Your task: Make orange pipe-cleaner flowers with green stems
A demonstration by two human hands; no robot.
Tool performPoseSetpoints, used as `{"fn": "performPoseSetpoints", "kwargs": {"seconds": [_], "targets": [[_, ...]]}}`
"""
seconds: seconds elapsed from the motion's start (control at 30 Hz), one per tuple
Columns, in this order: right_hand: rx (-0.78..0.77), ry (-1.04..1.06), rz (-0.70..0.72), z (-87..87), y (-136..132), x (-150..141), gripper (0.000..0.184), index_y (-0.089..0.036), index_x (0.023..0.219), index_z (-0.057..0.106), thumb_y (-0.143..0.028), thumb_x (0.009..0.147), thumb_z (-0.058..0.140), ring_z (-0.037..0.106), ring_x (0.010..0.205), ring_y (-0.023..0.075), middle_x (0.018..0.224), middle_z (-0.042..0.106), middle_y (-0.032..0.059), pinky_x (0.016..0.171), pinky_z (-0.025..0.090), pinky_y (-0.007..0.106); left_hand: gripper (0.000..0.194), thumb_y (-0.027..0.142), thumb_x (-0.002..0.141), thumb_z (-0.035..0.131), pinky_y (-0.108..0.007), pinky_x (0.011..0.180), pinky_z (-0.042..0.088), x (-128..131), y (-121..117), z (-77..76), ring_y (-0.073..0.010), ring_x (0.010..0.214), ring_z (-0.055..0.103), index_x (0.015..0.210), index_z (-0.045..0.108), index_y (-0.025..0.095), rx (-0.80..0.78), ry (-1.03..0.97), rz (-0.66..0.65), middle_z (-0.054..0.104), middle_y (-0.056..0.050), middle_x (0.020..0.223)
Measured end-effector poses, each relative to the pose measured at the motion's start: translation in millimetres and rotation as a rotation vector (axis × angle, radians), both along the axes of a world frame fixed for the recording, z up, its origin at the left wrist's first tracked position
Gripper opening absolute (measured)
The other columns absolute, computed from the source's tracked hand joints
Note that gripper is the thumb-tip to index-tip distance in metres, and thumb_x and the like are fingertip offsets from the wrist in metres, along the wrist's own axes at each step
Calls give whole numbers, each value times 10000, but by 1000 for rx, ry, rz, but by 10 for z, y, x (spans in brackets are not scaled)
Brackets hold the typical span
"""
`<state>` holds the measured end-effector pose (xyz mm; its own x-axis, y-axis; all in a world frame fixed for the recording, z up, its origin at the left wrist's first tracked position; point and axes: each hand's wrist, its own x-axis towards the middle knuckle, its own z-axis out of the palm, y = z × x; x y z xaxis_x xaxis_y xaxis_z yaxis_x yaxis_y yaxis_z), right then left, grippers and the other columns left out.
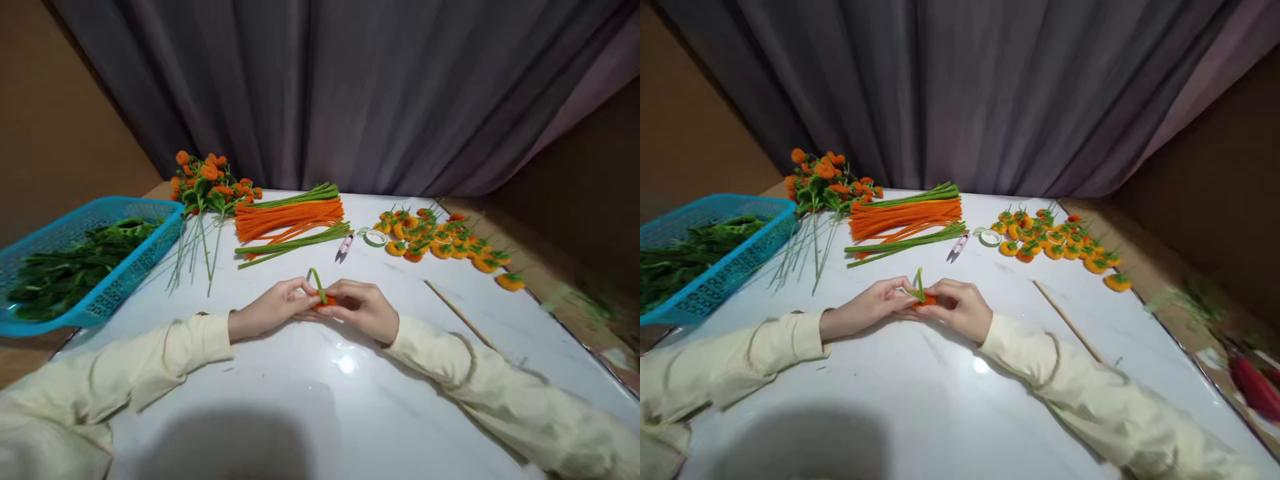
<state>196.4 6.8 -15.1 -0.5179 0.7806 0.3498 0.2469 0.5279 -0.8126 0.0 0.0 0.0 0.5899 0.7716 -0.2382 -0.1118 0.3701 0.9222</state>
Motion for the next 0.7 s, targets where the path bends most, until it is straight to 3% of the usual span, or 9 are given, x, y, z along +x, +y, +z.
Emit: {"fn": "performPoseSetpoints", "kwargs": {"seconds": [0.23,0.7], "targets": [[-52,34,-20,-13,-3,-17,256,-134,895,675,-349,756,678,577,629,125,820,644,74,511,445,223,342,367,689,743,-326,805,520,-29,73,28,-139,695,682,788,525,122,-119,19,-14,712,-61,750],[-87,12,-60,13,-32,-45,264,-161,954,659,-326,748,657,583,667,128,850,626,65,511,473,216,329,352,699,738,-322,787,531,-24,66,-29,-154,720,689,788,516,126,-104,-7,16,713,-73,764]]}}
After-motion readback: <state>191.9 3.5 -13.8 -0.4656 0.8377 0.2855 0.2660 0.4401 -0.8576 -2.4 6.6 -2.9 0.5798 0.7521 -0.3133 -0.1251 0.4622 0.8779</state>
